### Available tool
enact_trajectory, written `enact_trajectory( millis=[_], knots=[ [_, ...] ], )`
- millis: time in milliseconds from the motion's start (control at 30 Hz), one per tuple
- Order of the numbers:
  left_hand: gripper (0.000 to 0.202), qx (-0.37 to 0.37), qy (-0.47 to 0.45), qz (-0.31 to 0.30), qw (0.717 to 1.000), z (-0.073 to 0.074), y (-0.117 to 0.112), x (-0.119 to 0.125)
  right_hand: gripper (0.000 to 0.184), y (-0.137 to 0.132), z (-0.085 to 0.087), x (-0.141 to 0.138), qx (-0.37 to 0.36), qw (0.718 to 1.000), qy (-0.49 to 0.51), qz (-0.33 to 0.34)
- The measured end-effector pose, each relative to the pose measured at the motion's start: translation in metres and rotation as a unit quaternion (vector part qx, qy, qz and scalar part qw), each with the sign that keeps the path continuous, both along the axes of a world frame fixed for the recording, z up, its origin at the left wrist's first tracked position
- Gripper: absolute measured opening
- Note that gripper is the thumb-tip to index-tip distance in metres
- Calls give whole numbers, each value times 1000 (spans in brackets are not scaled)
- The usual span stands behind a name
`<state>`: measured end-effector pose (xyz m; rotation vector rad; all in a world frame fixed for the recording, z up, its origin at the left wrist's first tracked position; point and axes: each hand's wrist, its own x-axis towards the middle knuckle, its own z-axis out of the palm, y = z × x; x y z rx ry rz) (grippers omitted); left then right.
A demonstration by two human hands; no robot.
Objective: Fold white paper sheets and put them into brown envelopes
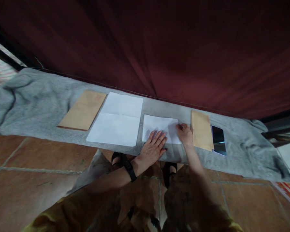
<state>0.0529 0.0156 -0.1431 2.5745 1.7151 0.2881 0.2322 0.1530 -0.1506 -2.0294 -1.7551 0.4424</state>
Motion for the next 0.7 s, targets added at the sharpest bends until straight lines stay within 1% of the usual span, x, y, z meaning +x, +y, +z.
enact_trajectory(
  millis=[33,100,167,233,400,467,567,633,700],
  knots=[
    [57,1,0,0,1000,0,0,0,38,1,1,2,-13,1000,26,-9],
    [56,4,0,1,1000,1,1,-1,32,3,2,5,-46,993,110,-11],
    [55,6,0,2,1000,1,1,-2,26,3,3,8,-75,977,200,1],
    [55,9,-2,3,1000,1,2,-4,26,2,5,10,-92,962,257,18],
    [59,22,-9,10,1000,0,5,-8,34,-9,12,13,-119,932,341,29],
    [62,25,-9,13,1000,0,7,-11,38,-12,13,15,-121,914,387,13],
    [64,22,-9,29,999,-1,11,-15,39,-12,10,20,-109,890,442,-32],
    [64,18,-10,41,999,-2,13,-17,37,-11,8,23,-103,881,459,-55],
    [64,18,-14,46,999,-3,15,-18,33,-11,6,24,-104,874,471,-56]
  ],
)
